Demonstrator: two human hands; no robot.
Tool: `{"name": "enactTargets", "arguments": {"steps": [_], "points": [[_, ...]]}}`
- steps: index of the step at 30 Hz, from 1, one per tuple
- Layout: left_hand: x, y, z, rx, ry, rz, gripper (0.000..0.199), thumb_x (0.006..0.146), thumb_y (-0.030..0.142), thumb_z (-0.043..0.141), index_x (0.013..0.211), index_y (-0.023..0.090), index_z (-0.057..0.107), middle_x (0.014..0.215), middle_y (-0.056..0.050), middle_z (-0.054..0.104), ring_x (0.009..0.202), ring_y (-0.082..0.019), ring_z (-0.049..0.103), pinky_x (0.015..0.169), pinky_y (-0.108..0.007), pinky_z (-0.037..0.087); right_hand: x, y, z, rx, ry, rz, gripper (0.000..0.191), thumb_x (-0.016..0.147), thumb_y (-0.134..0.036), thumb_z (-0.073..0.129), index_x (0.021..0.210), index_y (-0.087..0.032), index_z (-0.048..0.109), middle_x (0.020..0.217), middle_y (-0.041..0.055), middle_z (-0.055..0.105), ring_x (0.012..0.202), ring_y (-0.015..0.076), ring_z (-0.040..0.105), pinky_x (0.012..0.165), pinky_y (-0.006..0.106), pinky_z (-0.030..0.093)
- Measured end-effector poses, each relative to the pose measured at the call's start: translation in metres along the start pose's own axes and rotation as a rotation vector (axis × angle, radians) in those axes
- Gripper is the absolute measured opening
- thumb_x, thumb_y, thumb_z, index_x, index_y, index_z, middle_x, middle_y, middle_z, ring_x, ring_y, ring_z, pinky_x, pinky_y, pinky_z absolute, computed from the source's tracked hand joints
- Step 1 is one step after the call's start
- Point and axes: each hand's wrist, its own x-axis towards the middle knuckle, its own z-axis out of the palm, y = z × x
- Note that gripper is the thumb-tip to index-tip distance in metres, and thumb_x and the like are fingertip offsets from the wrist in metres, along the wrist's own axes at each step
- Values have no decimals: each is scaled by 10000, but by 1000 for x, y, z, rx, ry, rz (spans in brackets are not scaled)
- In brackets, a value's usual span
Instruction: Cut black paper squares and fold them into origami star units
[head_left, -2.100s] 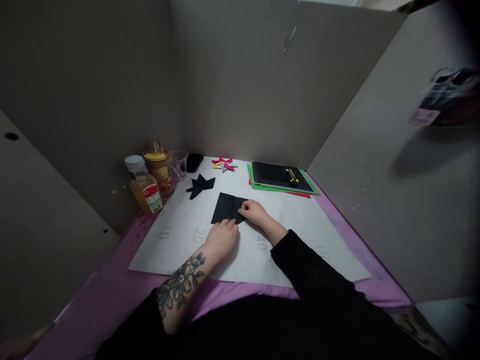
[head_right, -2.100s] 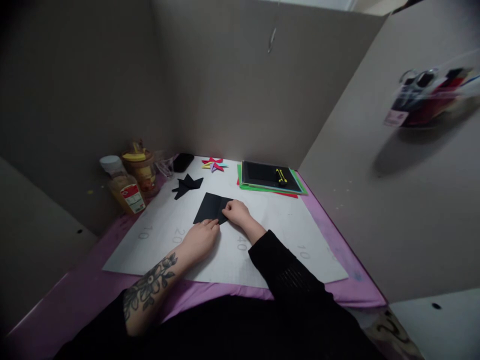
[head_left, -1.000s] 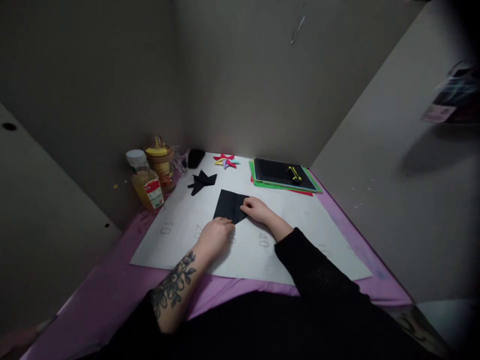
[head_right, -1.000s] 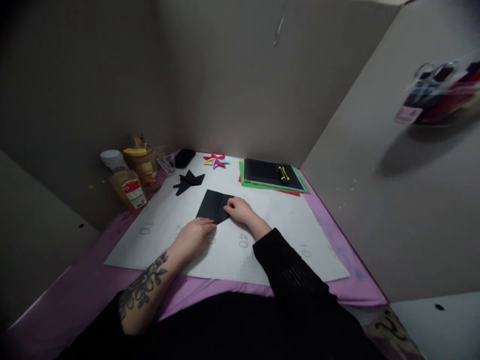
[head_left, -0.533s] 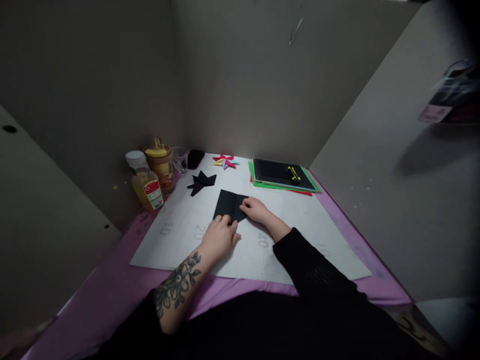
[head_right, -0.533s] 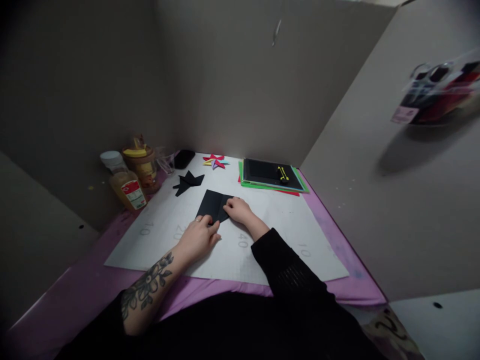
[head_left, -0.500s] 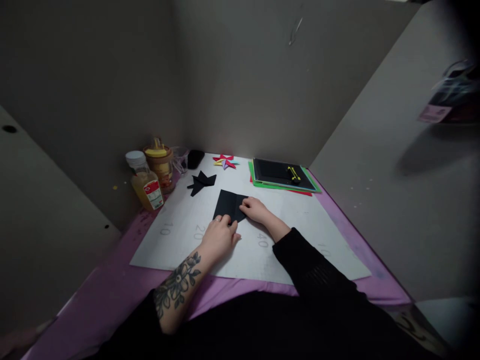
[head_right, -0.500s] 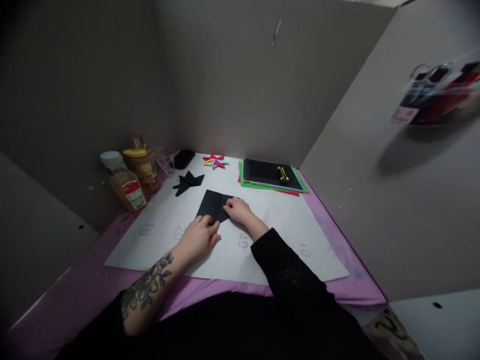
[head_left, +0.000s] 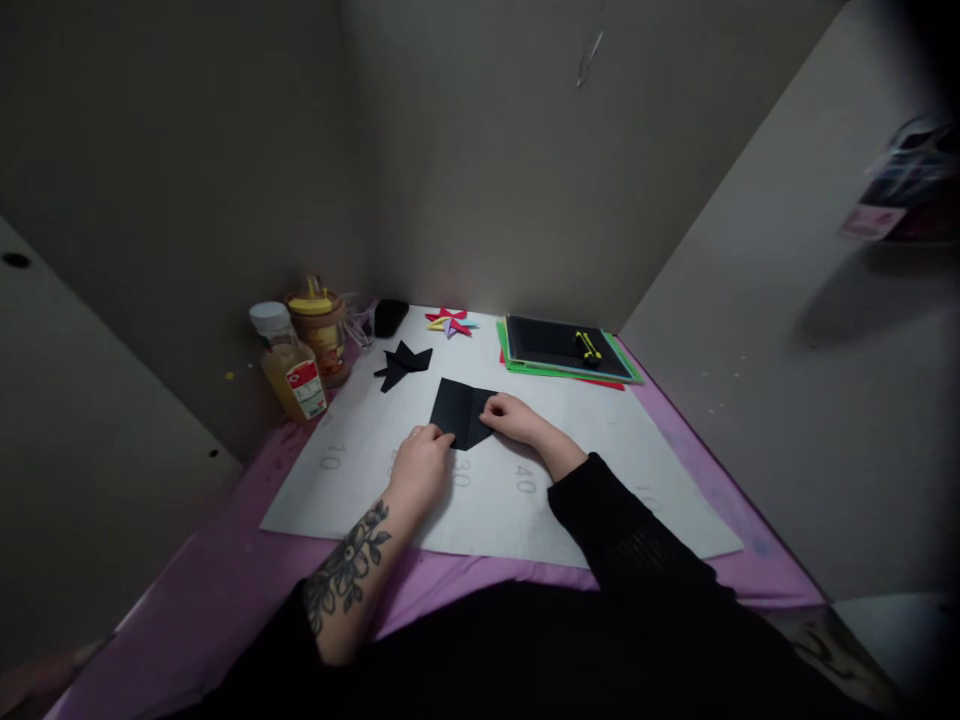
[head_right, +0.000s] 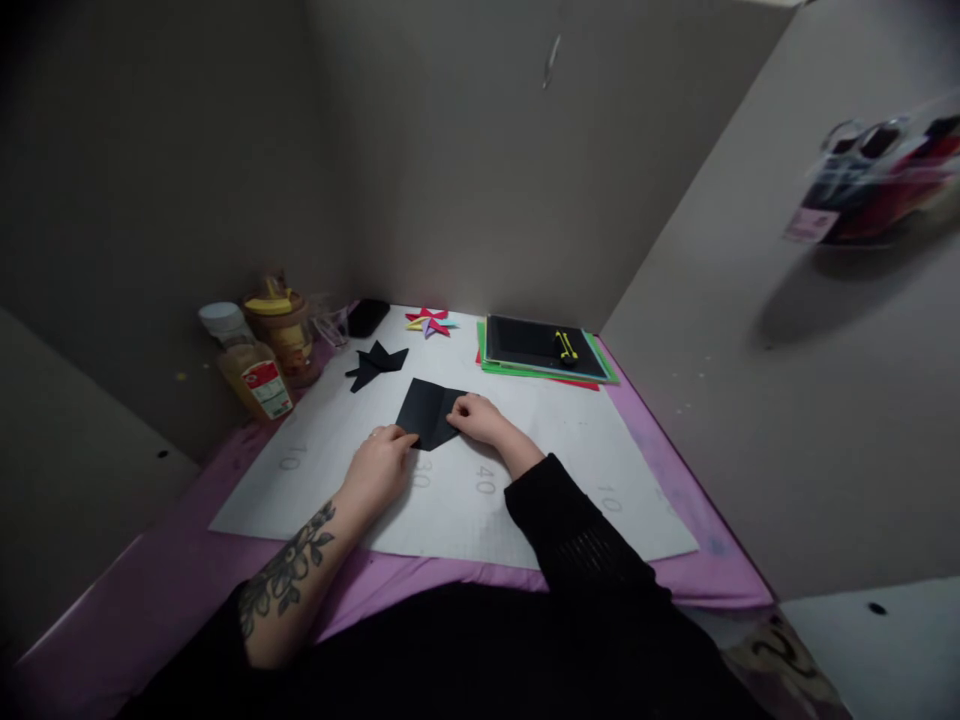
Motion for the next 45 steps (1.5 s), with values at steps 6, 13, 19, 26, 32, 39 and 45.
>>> {"name": "enactTargets", "arguments": {"steps": [6, 13, 19, 26, 32, 39, 45], "points": [[0, -2, -4, 49, -2, 56, 302, 842, 162, 472, 995, 251, 716, 1017, -100, 598, 1004, -268, 496, 823, -399, 417, -18, 11, -21, 351, -177, -157, 113, 627, -158, 615, 737, -183, 612, 925, 30, 607, 873, 180, 564, 818, 311, 425], [0, -4, -1, -37, -94, 219, 318, 816, 128, 491, 1016, 246, 709, 1116, -76, 639, 1030, -235, 542, 900, -371, 425, -32, 15, -31, 256, -245, -229, 280, 589, -6, 498, 700, -200, 666, 1167, 58, 566, 1101, 210, 517, 1004, 392, 342], [1, -5, 0, -39, -65, 226, 304, 796, 117, 518, 974, 264, 716, 1098, -55, 665, 1028, -238, 558, 901, -381, 429, -32, 15, -31, 245, -271, -234, 298, 597, 5, 502, 720, -200, 679, 1187, 61, 549, 1127, 206, 502, 1014, 392, 341], [1, 0, 1, -32, -76, 331, 300, 814, 115, 497, 992, 246, 701, 1108, -62, 660, 1044, -231, 558, 913, -387, 433, -32, 18, -32, 218, -280, -247, 277, 643, -22, 538, 760, -212, 701, 1222, 54, 547, 1162, 205, 481, 1043, 397, 312], [0, 3, 0, -15, -91, 326, 281, 809, 130, 515, 996, 239, 694, 1111, -63, 660, 1051, -240, 555, 907, -387, 436, -30, 16, -33, 361, -261, -204, 112, 720, -196, 641, 824, -194, 684, 1184, 82, 586, 1096, 214, 542, 984, 391, 378], [-2, 5, 0, -41, -93, 318, 285, 817, 122, 493, 997, 224, 689, 1125, -53, 662, 1076, -228, 554, 921, -378, 435, -28, 14, -33, 362, -263, -199, 128, 782, -273, 601, 791, -187, 696, 1118, 80, 614, 1028, 188, 566, 950, 364, 409], [0, -2, 3, -50, -106, 233, 381, 797, 76, 461, 1119, 179, 637, 1228, -76, 617, 1166, -222, 526, 984, -370, 405, -33, 12, -40, 270, -362, -277, 126, 747, -256, 653, 832, -232, 743, 1155, 68, 614, 1082, 207, 545, 993, 388, 378]]}}
